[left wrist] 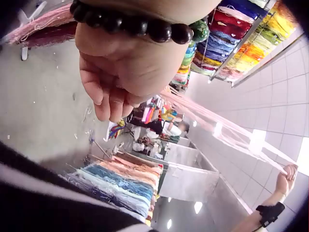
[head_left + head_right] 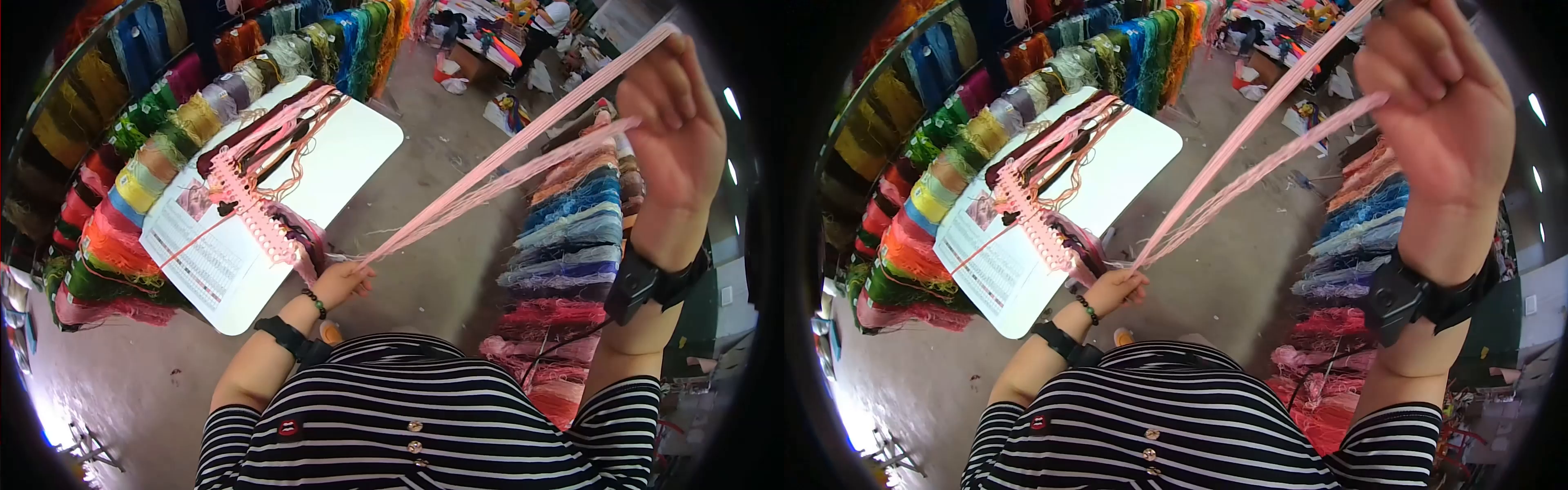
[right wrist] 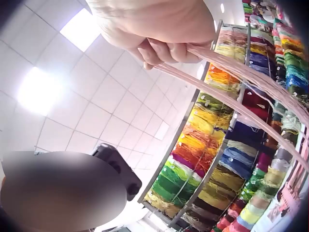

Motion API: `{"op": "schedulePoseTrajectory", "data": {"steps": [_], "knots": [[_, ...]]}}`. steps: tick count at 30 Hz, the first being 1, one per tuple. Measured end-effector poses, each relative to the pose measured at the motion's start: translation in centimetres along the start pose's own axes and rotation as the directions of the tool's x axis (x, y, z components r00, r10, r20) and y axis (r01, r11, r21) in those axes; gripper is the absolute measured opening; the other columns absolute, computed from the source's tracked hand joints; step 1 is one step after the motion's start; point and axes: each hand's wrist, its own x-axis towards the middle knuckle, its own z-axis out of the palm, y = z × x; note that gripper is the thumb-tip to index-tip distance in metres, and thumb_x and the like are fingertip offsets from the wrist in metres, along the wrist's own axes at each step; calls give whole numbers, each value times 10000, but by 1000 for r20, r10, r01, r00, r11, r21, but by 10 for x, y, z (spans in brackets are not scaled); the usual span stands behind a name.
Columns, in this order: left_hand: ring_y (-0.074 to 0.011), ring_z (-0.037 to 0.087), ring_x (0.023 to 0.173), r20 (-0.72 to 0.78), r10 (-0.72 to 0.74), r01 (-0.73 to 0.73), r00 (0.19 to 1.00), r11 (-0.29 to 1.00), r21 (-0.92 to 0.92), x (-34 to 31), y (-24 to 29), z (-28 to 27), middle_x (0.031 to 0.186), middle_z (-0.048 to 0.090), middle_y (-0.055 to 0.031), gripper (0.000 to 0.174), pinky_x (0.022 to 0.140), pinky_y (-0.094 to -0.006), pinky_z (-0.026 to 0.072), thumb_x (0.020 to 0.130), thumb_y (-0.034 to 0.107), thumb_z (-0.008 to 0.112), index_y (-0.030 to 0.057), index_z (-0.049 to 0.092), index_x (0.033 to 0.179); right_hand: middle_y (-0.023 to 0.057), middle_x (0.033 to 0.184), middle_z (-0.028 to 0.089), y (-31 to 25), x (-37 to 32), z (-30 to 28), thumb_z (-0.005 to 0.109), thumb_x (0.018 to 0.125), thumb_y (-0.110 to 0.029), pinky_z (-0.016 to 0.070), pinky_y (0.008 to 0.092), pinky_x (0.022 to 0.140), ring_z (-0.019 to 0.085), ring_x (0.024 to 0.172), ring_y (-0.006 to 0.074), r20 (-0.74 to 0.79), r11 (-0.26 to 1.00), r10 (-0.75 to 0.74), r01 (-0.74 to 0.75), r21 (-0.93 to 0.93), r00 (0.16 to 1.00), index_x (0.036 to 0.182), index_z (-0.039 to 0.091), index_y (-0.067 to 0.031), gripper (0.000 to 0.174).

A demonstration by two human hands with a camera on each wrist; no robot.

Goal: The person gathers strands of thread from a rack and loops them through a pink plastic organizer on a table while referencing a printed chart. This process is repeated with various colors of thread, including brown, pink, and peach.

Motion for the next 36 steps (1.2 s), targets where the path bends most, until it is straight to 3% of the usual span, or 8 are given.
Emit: {"op": "schedulePoseTrajectory", "data": {"steps": [7,13,17,19,25,29,32,36], "knots": [[-119,636,877,-87,-215,219,973,975,42,-9,-12,-12,1223,601,-41,413,697,-239,514,983,225,522,100,451,1370,-3,622,308,-39,37,-27,426,875,-33,242,263,559,273,531,107,187,977,-172,144,156,967,701,387,-91,188],[-104,619,954,-187,-281,271,941,960,-73,-49,41,-18,1152,630,-28,405,736,-246,516,980,240,532,84,495,1352,-25,704,533,75,37,-43,523,973,-232,324,193,505,421,580,55,34,980,-129,132,-151,991,965,589,-4,237],[-69,605,828,-339,210,-260,917,960,-107,-79,116,2,1113,637,-16,373,614,-202,457,1012,268,462,39,535,1297,-16,776,612,173,22,-30,652,897,-204,446,239,548,560,648,71,292,755,635,-495,-429,715,917,640,-72,133],[-59,591,757,-332,264,-317,905,942,-115,-83,149,19,1067,642,-13,388,560,-183,413,1029,295,420,22,543,1275,-4,709,601,226,13,-41,682,871,-196,447,259,518,574,625,85,525,744,415,55,-666,743,949,623,-68,161],[-47,460,586,-430,177,-312,885,912,-267,-88,137,18,705,551,25,289,551,-189,398,1014,279,484,35,635,975,101,806,679,248,31,-31,656,813,-189,510,371,641,652,765,293,425,620,366,124,-775,828,919,685,-107,137],[-42,454,606,-540,192,-334,820,926,-178,-104,132,0,709,550,25,220,564,-204,403,986,215,552,11,635,988,93,797,664,289,42,-26,665,832,-97,492,307,673,639,754,191,633,648,228,370,-666,740,916,707,-91,94],[-53,507,648,-542,267,-415,797,894,-170,-104,112,-16,757,597,8,216,597,-202,428,982,210,561,14,649,999,114,914,674,321,60,-18,639,880,-127,491,321,748,641,870,216,716,828,193,279,-486,671,950,681,-67,101],[-62,562,708,-521,134,-268,843,945,-190,-110,95,-45,816,642,-1,202,620,-198,442,953,222,610,36,666,1007,82,921,656,332,79,-16,555,969,-174,486,299,735,623,866,189,561,604,574,-771,203,597,1035,596,-20,172]]}}
